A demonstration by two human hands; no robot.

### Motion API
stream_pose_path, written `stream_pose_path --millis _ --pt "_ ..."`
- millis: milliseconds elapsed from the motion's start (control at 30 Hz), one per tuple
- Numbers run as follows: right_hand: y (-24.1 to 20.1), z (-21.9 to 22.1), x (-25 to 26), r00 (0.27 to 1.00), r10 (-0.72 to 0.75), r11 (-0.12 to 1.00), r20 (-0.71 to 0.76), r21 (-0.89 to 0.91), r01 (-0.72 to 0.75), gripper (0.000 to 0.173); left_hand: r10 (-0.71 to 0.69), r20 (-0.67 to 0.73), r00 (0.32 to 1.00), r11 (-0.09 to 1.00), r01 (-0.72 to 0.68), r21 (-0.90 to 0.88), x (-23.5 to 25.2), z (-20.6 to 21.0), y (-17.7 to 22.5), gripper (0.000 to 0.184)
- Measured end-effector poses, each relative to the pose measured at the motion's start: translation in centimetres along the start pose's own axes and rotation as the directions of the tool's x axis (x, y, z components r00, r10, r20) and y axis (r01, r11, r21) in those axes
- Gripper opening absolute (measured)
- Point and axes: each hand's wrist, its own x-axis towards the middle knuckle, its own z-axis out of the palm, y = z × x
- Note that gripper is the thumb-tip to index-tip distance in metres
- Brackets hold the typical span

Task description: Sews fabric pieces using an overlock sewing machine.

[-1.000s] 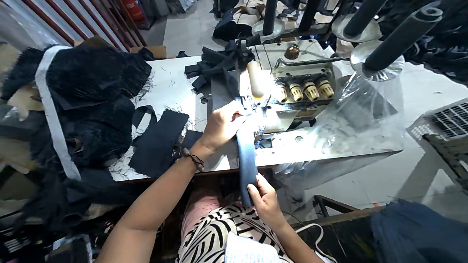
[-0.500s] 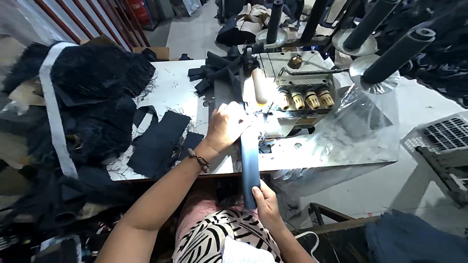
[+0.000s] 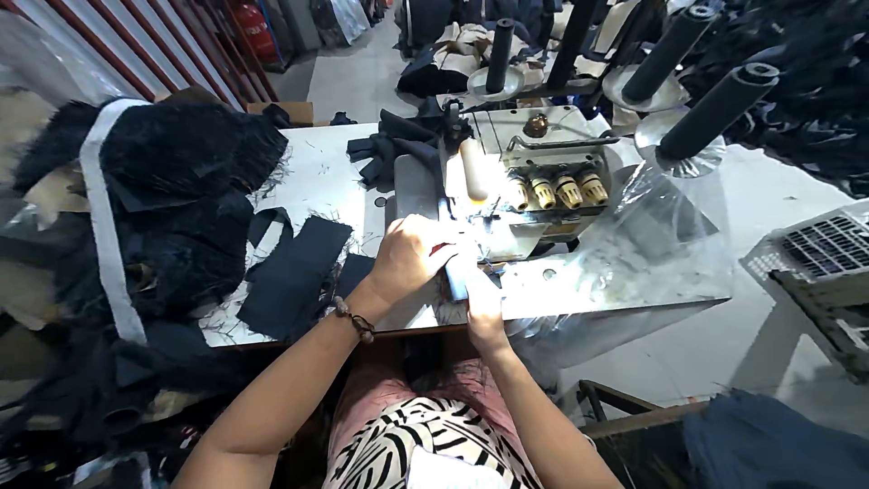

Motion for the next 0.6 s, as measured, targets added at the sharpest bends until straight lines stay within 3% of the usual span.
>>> stream_pose_path --millis 100,200,333,400,500,533,600 --pt "0.4 0.4 1.2 1.0 -0.014 0.999 0.001 0.049 0.014 0.026 -0.005 0.046 0.999 1.0 0.004 0.021 0.6 -0.2 -0.6 0.029" --pt "1.3 0.3 1.3 0.998 -0.023 0.997 0.055 0.073 0.019 0.029 -0.128 0.225 0.966 0.991 0.115 0.071 3.0 -0.1 -2.8 0.05" --pt "2.6 -0.2 0.6 0.99 -0.034 0.994 0.137 0.104 0.02 0.031 -0.221 0.344 0.913 0.975 0.195 0.109 6.1 -0.3 -4.3 0.045" --pt "2.6 -0.4 0.4 0.987 -0.027 0.991 0.156 0.137 0.006 0.032 -0.199 0.307 0.931 0.98 0.186 0.072 6.3 0.1 -5.0 0.047" --pt "2.6 -0.7 0.5 0.989 0.015 0.984 0.148 0.174 -0.041 0.034 -0.087 0.101 0.991 0.989 0.098 -0.109 4.6 1.1 -7.8 0.049" --pt "2.6 -0.8 0.6 0.989 0.032 0.981 0.141 0.186 -0.058 0.036 -0.137 0.062 0.989 0.978 0.145 -0.15 3.8 0.6 -8.7 0.048" --pt "2.3 -0.8 0.5 0.99 0.084 0.964 0.111 0.241 -0.108 0.041 -0.381 0.061 0.923 0.915 0.386 -0.115 2.0 -1.8 -10.4 0.044"
